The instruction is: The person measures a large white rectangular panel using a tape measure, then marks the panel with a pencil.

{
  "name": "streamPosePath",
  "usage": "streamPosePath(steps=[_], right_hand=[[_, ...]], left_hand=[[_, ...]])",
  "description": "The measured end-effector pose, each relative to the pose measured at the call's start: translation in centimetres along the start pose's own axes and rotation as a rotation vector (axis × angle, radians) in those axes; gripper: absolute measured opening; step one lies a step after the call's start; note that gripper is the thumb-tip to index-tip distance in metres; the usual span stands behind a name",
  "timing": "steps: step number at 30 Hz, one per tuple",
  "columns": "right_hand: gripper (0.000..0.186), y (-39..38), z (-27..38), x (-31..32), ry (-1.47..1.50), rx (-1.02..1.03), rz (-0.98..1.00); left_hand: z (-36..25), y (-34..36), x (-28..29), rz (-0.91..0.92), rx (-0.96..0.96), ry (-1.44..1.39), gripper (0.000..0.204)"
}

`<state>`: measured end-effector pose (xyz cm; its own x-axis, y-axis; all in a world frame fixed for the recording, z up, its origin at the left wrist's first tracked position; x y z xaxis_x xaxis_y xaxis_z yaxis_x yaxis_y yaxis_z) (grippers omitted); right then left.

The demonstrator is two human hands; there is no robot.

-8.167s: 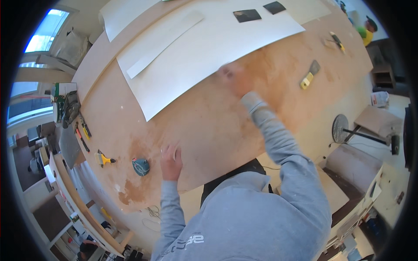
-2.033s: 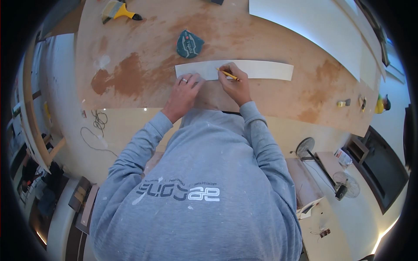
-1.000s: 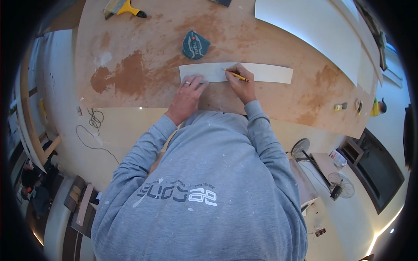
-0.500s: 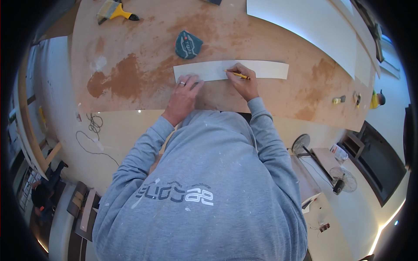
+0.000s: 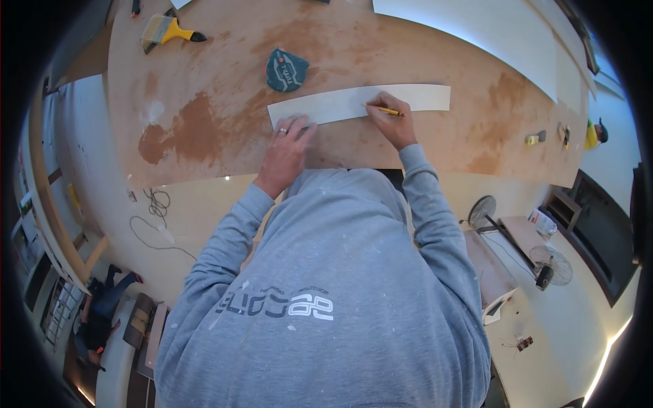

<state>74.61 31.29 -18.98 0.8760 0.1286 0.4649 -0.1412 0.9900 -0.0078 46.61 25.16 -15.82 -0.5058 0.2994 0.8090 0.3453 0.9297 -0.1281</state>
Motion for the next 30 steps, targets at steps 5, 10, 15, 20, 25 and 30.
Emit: streamPosePath(steps=[5, 10, 15, 20, 25, 30], right_hand=[[0.016, -0.4, -0.3, 0.7, 0.110, -0.036, -0.118], [0.015, -0.5, -0.6, 1.7, -0.004, -0.027, 0.022], [0.013, -0.6, -1.0, 2.0, -0.007, -0.027, -0.116], [0.012, -0.7, -0.1, 1.8, 0.033, -0.065, -0.095], [0.011, 0.3, -0.6, 2.9, 0.064, -0.031, -0.198], [0.012, -0.5, -1.6, 4.1, 0.026, -0.081, -0.147]], left_hand=[[-0.1, 0.0, 0.1, 0.008, -0.001, 0.013, 0.052], [0.1, 0.1, 0.0, 0.013, -0.014, -0.003, 0.051], [-0.2, 0.0, 0.3, 0.011, 0.013, -0.014, 0.052], [-0.1, 0.1, 0.1, 0.026, 0.012, 0.015, 0.052], [-0.2, 0.1, 0.1, 0.016, 0.005, -0.033, 0.050], [-0.1, 0.1, 0.1, 0.017, 0.001, -0.002, 0.053]])
Point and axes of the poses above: each hand's wrist, its own y-axis towards the middle knuckle, its own x-axis out of the back of the hand, z = x × y, the point moved 3 cm from there along y, towards the middle knuckle, and after that the axes turned 11 degrees about x, right-handed, at the moved point
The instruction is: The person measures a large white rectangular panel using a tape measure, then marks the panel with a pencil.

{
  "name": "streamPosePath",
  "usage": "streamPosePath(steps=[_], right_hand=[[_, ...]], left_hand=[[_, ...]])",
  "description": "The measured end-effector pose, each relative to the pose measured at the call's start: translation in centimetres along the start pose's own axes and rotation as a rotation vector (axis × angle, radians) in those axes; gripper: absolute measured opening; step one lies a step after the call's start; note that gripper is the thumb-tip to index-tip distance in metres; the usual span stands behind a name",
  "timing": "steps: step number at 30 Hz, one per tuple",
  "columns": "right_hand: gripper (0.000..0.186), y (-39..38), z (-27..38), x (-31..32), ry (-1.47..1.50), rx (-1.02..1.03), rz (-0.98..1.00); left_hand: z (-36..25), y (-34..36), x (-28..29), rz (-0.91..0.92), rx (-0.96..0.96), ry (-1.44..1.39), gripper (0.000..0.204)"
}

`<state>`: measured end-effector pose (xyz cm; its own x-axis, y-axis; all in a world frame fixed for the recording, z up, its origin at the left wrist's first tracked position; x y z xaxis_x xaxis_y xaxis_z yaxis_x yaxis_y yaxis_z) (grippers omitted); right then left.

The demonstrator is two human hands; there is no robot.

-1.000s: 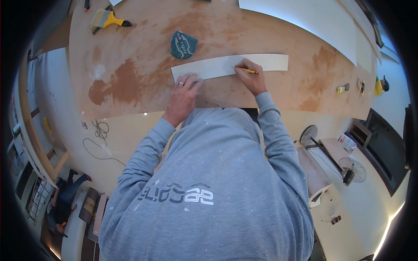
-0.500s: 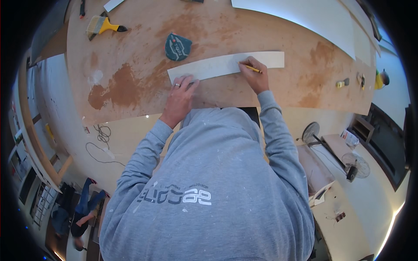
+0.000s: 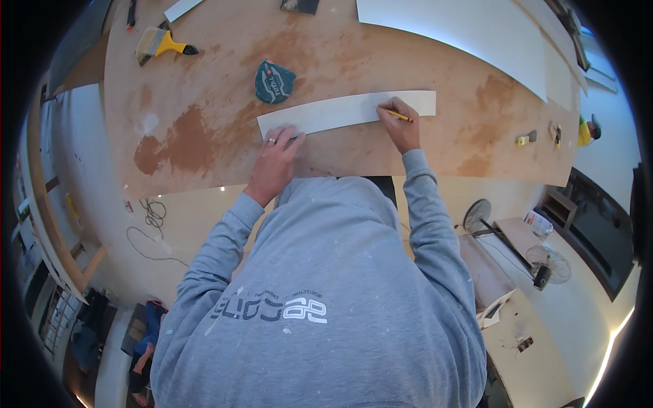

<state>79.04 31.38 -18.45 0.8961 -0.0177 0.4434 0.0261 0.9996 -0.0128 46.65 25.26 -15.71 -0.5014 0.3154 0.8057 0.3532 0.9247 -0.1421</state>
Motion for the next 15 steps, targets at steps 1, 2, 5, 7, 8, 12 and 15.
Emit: streamPosePath(steps=[1, 2, 5, 7, 8, 12, 15], right_hand=[[0.012, -0.1, 0.0, 0.1, -0.054, -0.005, 0.056], [0.012, 0.0, 0.0, 0.1, -0.055, -0.004, 0.058], [0.013, 0.1, 0.1, 0.3, -0.033, -0.002, -0.004], [0.013, 0.5, -0.1, 0.4, 0.003, -0.035, -0.040], [0.013, 0.4, -0.3, 0.6, 0.002, -0.033, -0.037], [0.013, 0.3, -0.4, 0.4, -0.020, -0.065, 0.017], [0.012, 0.7, -0.6, 1.8, -0.017, -0.085, 0.019]], left_hand=[[0.0, 0.0, 0.0, -0.001, 0.002, -0.001, 0.053], [0.0, 0.0, 0.0, -0.004, 0.005, -0.014, 0.054], [0.1, 0.0, -0.2, -0.005, 0.009, -0.023, 0.054], [0.2, -0.1, -0.2, -0.008, 0.009, -0.017, 0.053], [0.2, -0.1, -0.1, -0.010, 0.006, 0.005, 0.052], [0.1, -0.1, -0.1, -0.005, 0.020, 0.018, 0.051], [0.3, -0.1, -0.2, -0.005, 0.008, 0.044, 0.050]])
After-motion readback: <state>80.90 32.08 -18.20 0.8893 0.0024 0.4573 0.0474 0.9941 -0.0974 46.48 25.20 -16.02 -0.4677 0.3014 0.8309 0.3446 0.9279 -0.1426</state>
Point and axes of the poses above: each hand's wrist, its own y-axis towards the middle knuckle, its own x-axis out of the back of the hand, z = x × y, the point moved 3 cm from there along y, towards the middle knuckle, and after that the axes turned 11 degrees about x, right-handed, at the moved point
